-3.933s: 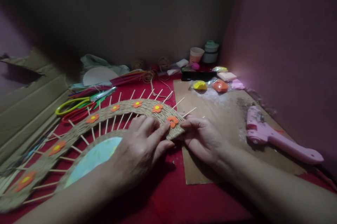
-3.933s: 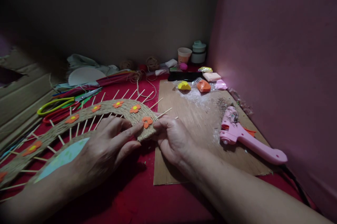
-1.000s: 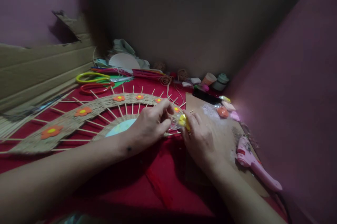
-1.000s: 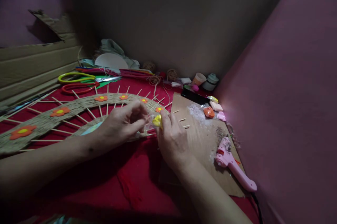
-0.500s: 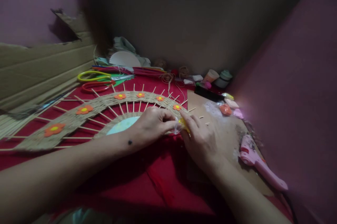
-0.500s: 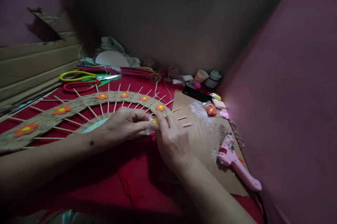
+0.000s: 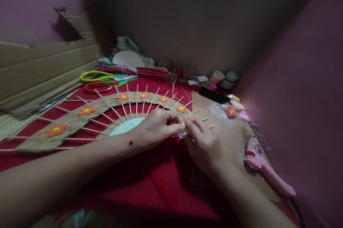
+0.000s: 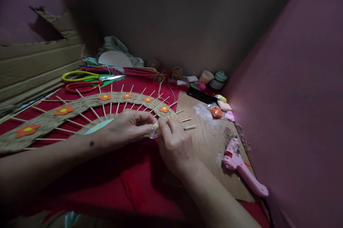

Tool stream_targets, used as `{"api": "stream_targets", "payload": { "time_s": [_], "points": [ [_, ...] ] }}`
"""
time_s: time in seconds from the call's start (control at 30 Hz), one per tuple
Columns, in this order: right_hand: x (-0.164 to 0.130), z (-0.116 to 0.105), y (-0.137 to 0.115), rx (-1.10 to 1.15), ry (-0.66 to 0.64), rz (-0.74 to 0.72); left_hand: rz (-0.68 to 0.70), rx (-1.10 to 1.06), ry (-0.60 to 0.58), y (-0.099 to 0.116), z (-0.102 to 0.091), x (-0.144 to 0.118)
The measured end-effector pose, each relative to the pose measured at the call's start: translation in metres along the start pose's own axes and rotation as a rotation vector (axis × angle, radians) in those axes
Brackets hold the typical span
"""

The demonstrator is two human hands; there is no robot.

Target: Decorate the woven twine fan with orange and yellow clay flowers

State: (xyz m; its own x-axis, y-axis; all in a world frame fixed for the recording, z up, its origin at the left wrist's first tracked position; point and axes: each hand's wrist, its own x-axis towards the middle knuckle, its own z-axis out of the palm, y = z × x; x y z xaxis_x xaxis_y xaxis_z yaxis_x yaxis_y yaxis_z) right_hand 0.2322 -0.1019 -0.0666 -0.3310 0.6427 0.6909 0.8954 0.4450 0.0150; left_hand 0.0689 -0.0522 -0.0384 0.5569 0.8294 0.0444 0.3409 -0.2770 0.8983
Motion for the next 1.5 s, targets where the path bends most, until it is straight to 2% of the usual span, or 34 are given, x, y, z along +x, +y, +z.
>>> {"api": "stream_targets", "payload": {
  "time_s": [0.1, 0.17, 0.27, 0.33, 0.37, 0.43, 0.53, 0.63, 0.83, 0.93, 1.07, 1.33, 1.5],
  "points": [
    [0.0, -0.003, -0.002, -0.035, -0.021, -0.027, 0.03, -0.028, -0.002, 0.0, 0.002, 0.0],
    [0.001, -0.005, -0.003, -0.023, -0.029, -0.039, -0.04, -0.14, -0.04, 0.002, -0.001, 0.0],
    [0.002, -0.005, 0.0, 0.033, -0.012, -0.008, -0.164, -0.557, -0.132, 0.007, -0.014, 0.002],
    [0.002, -0.004, 0.004, 0.071, 0.002, 0.035, -0.11, -0.842, -0.123, 0.011, -0.023, 0.004],
    [0.002, -0.003, 0.006, 0.094, 0.001, 0.064, -0.085, -0.906, -0.104, 0.012, -0.027, 0.004],
    [0.003, -0.003, 0.011, 0.143, -0.018, 0.132, -0.071, -0.902, -0.066, 0.012, -0.029, 0.005],
    [0.005, -0.004, 0.017, 0.181, -0.036, 0.211, -0.093, -0.84, -0.112, 0.006, -0.023, 0.007],
    [0.006, -0.005, 0.022, 0.187, -0.011, 0.233, -0.11, -0.859, -0.156, 0.001, -0.018, 0.007],
    [0.007, -0.005, 0.032, 0.168, 0.023, 0.254, -0.168, -0.9, -0.149, 0.003, -0.015, 0.006],
    [0.01, -0.005, 0.039, 0.118, 0.022, 0.32, -0.139, -0.963, -0.117, 0.004, -0.015, 0.007],
    [0.012, -0.005, 0.054, 0.001, -0.014, 0.44, -0.127, -0.983, -0.165, 0.003, -0.013, 0.008],
    [0.011, -0.002, 0.08, -0.18, -0.1, 0.508, -0.163, -0.854, -0.125, 0.003, -0.011, 0.005],
    [0.019, -0.007, 0.097, -0.326, -0.147, 0.559, -0.186, -0.844, -0.147, 0.001, -0.011, 0.005]
  ]
}}
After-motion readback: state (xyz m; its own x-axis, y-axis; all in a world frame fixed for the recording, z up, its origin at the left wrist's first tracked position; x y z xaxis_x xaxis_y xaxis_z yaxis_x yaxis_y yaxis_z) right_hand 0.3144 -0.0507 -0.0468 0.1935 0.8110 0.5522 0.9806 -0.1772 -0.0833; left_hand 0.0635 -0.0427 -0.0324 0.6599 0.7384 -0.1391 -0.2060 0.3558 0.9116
